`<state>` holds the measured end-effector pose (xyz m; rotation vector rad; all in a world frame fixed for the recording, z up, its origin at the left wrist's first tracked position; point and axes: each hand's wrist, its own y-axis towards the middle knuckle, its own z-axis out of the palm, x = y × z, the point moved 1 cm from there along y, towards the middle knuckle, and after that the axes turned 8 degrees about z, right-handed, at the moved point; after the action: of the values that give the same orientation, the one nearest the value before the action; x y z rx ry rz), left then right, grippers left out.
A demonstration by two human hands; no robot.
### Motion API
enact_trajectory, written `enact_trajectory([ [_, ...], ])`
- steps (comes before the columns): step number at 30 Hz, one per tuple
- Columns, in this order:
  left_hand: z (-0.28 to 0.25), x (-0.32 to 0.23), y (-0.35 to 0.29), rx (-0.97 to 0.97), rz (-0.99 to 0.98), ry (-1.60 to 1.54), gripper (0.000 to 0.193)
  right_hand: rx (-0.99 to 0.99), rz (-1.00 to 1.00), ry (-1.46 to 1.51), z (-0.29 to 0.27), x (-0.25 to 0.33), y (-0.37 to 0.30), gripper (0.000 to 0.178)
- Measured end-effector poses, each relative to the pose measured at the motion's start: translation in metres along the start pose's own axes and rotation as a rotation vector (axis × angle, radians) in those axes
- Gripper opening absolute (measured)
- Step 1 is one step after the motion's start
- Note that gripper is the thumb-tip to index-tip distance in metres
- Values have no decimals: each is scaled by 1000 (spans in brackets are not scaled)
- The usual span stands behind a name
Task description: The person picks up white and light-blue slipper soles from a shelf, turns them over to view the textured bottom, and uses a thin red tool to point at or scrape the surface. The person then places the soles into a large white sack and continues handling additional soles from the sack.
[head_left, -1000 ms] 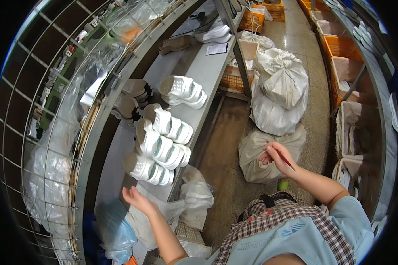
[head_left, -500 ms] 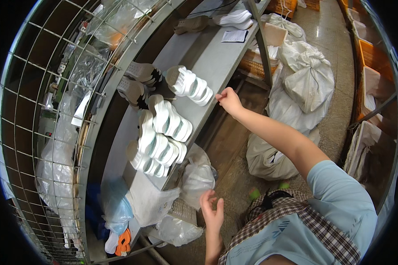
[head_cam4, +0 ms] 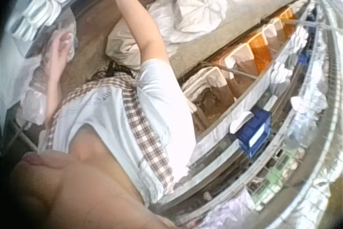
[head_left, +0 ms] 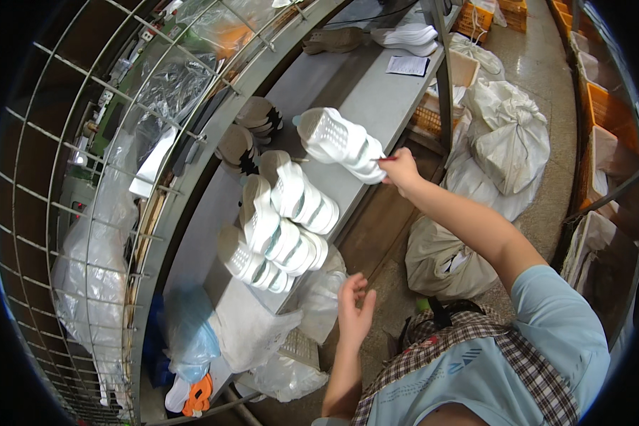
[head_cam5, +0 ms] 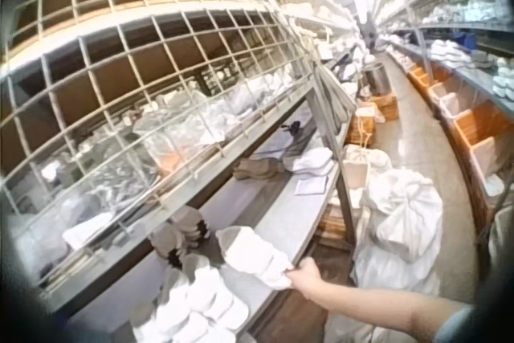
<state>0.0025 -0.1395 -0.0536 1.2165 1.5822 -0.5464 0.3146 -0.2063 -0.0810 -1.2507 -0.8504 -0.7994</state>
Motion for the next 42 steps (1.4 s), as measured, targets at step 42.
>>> enact_trajectory([
  [42, 131, -16, 73, 1080, -322, -2067, 49, 390, -1575, -560, -187, -26, -283, 26],
])
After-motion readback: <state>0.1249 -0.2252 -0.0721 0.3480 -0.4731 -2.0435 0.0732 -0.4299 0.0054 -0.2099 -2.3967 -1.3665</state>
